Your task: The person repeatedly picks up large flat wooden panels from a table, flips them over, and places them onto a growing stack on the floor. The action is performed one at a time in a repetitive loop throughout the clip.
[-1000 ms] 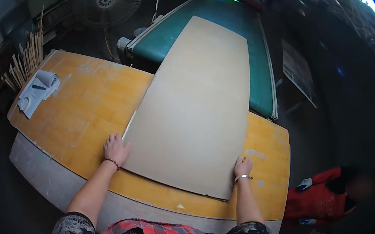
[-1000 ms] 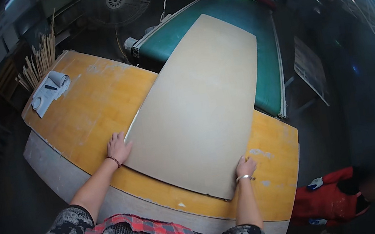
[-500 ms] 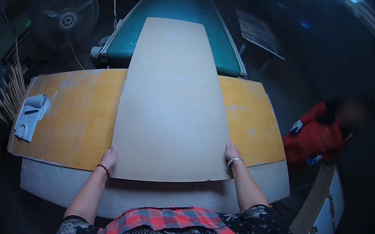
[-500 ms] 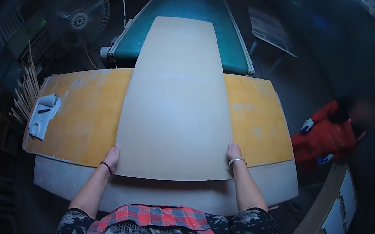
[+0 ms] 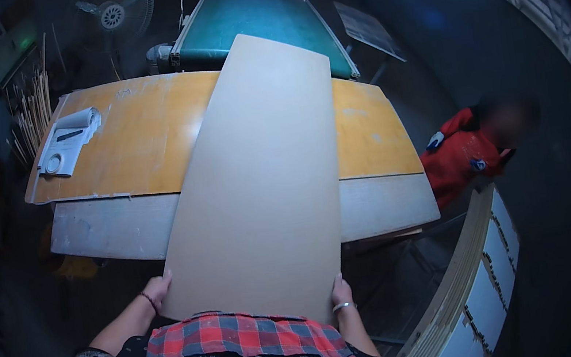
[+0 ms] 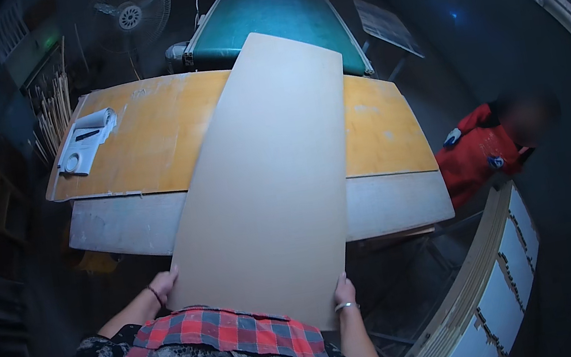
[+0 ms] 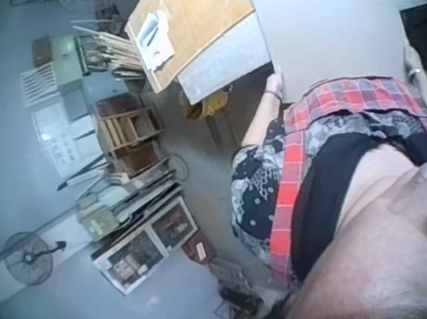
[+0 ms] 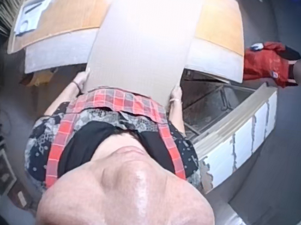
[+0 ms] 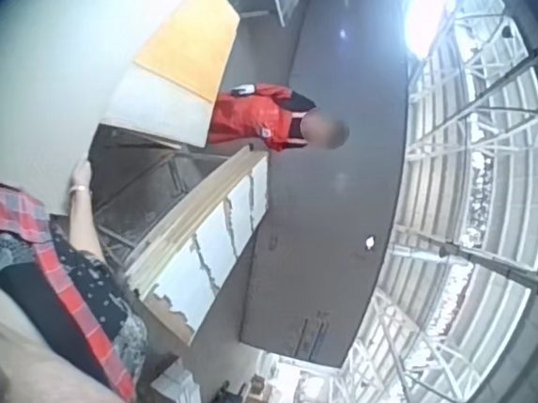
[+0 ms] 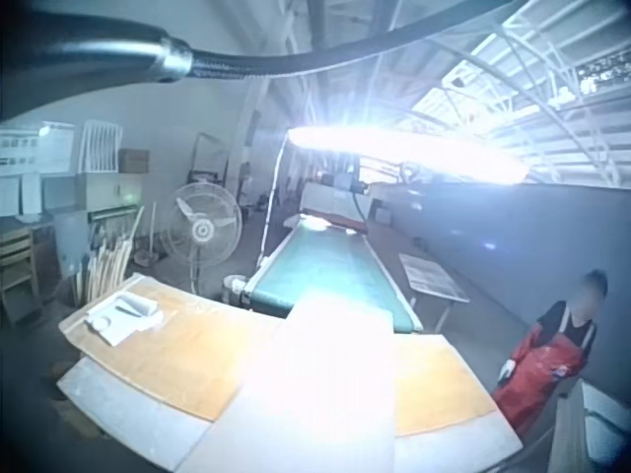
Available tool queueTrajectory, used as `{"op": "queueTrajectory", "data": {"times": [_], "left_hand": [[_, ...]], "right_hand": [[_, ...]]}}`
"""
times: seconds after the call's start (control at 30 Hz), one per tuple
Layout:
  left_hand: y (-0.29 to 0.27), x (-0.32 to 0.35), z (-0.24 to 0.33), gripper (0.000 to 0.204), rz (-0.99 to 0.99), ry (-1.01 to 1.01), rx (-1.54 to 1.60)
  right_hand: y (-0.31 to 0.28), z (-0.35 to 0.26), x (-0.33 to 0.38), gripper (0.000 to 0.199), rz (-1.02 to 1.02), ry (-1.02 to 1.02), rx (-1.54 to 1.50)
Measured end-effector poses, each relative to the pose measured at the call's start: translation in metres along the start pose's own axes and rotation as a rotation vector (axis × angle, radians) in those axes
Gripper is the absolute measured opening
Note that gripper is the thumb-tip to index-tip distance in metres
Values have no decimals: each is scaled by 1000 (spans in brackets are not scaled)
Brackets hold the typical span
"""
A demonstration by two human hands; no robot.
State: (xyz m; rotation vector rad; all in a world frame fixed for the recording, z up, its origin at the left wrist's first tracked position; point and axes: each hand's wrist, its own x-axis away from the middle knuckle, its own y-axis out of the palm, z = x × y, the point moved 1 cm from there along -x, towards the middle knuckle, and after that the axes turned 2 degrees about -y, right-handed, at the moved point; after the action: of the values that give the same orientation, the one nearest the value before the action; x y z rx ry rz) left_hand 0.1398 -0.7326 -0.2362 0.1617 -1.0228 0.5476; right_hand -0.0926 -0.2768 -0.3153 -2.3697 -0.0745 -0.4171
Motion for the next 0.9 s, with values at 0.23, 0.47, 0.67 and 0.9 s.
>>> {"op": "queueTrajectory", "data": {"times": [0.23, 0.47, 0.67, 0.9], "left_hand": [[-25, -25, -153, 59, 69, 63, -177], [-6, 56, -185, 60, 190, 80, -541], [41, 75, -151, 61, 97, 164, -572], [82, 16, -83, 55, -122, 305, -518]], "right_hand": [[-18, 41, 122, 53, 155, -32, 76], [-51, 100, 200, 51, 158, 93, -2], [-80, 152, 225, 59, 234, 146, 26], [-106, 163, 226, 60, 138, 277, -268]]}}
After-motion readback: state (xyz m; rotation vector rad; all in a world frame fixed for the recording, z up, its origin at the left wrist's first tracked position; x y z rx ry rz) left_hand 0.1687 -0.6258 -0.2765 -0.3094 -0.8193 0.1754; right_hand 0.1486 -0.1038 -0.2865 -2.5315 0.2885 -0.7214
